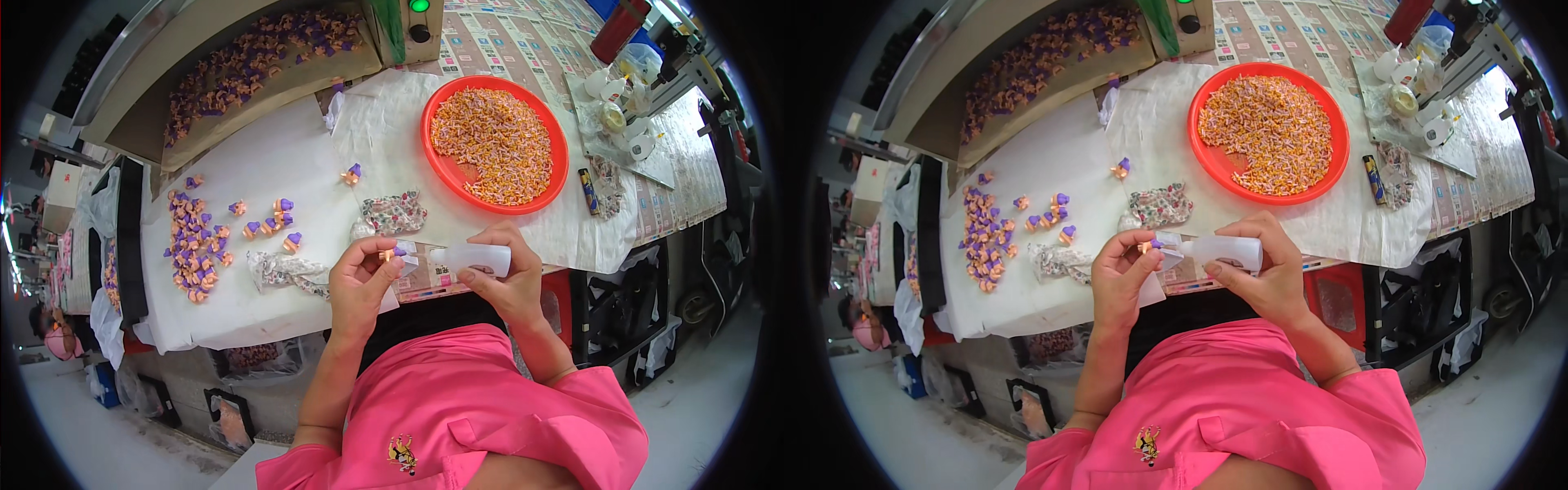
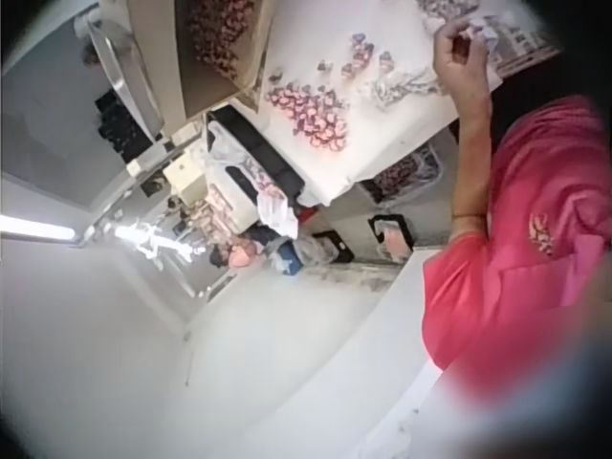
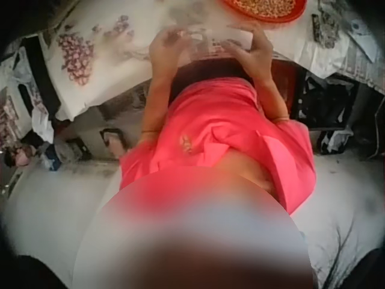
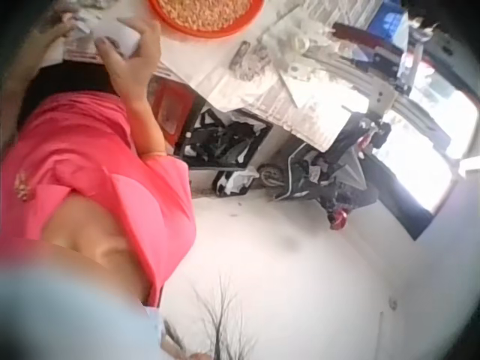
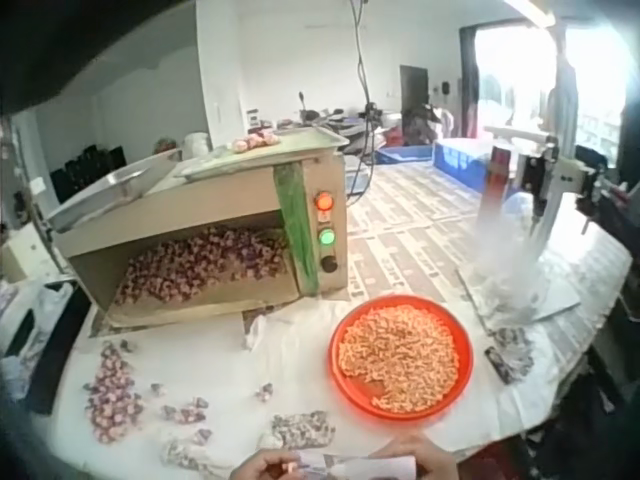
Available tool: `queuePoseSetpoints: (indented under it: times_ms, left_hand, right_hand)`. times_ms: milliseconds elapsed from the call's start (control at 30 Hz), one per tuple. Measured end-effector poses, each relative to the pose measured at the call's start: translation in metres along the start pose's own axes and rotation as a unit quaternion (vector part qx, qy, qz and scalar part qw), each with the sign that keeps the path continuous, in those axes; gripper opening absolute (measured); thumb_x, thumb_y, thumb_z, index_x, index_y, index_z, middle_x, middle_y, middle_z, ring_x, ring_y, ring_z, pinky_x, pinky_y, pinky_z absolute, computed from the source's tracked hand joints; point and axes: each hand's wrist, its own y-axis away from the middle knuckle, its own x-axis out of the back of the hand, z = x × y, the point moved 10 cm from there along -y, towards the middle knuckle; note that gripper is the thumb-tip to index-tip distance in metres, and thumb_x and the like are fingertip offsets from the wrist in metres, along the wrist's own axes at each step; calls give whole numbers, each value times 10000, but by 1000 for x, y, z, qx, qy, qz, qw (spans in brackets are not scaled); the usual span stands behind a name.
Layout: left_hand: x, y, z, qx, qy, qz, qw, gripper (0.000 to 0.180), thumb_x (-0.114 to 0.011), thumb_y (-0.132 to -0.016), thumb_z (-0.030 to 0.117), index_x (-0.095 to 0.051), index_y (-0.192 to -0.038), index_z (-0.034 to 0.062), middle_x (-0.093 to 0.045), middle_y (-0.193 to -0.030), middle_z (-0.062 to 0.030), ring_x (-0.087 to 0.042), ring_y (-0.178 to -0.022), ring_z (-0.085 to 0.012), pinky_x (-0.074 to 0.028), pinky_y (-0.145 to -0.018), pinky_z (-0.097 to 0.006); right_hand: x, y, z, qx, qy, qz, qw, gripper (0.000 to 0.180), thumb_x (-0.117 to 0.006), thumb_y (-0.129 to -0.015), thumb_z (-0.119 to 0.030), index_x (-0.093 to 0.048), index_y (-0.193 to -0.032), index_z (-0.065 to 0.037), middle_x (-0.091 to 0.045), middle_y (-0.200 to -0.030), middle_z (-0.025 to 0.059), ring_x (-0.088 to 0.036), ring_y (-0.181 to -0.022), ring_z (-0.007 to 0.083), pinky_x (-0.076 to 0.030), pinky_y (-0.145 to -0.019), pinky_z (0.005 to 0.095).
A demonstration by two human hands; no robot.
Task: Assembling decorative jewelry components by placing small flower-shaped beads onto metal pins and applying glue.
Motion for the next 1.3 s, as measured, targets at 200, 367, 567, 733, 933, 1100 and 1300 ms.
queuePoseSetpoints:
  times_ms: [200, 367, 567, 733, 933, 1100, 1300]
  left_hand:
    - [6, 1, -14, -2, 18, 11, 1000, 289, -682, -817, -29, -588, -1090, -19, -624, -911, -39, -589, -820, -85, -482, -763, -216]
    - [6, 0, -15, -3, 22, 16, 1000, 270, -681, -811, -46, -588, -1063, -15, -621, -910, -37, -583, -814, -82, -478, -760, -211]
    - [6, 0, -16, -9, 16, 10, 1000, 274, -685, -810, -45, -589, -1063, -11, -619, -910, -35, -581, -818, -81, -474, -760, -206]
    - [6, -1, -17, -8, 10, 5, 1000, 273, -686, -810, -46, -589, -1063, -11, -617, -916, -32, -580, -828, -79, -474, -764, -205]
    - [6, 0, -18, -3, 13, 3, 1000, 275, -687, -810, -45, -589, -1065, -10, -615, -928, -27, -579, -840, -80, -476, -773, -208]
    - [5, -1, -19, -2, 11, 0, 1000, 278, -686, -812, -43, -589, -1071, -12, -616, -941, -31, -581, -851, -83, -477, -775, -209]
    - [5, -1, -19, -7, -1, -1, 1000, 282, -681, -812, -51, -588, -1076, -15, -620, -950, -39, -584, -856, -86, -477, -779, -211]
  right_hand:
    - [-5, 5, -8, 56, 71, -7, 996, 344, -795, -721, -62, -627, -1017, -9, -552, -943, 67, -547, -825, 151, -440, -716, 258]
    - [-8, 5, -10, 66, 103, -10, 992, 321, -795, -722, -70, -637, -995, -10, -562, -897, 68, -546, -806, 156, -430, -688, 258]
    - [-10, 4, -5, 63, 115, -11, 991, 306, -796, -716, -69, -647, -978, -15, -570, -884, 66, -550, -786, 158, -430, -673, 261]
    - [-11, 4, -2, 57, 117, -11, 991, 304, -793, -711, -63, -650, -974, -14, -574, -882, 67, -554, -776, 159, -432, -669, 262]
    - [-8, 4, -5, 65, 121, -13, 990, 299, -790, -713, -75, -652, -969, -10, -571, -879, 68, -559, -782, 158, -434, -673, 261]
    - [-6, 4, 0, 46, 120, -7, 992, 305, -789, -709, -76, -648, -969, -2, -564, -872, 69, -558, -779, 158, -433, -671, 264]
    - [-3, 3, 0, 65, 122, 1, 990, 317, -792, -705, -62, -649, -984, -15, -585, -859, 72, -575, -752, 163, -441, -621, 266]
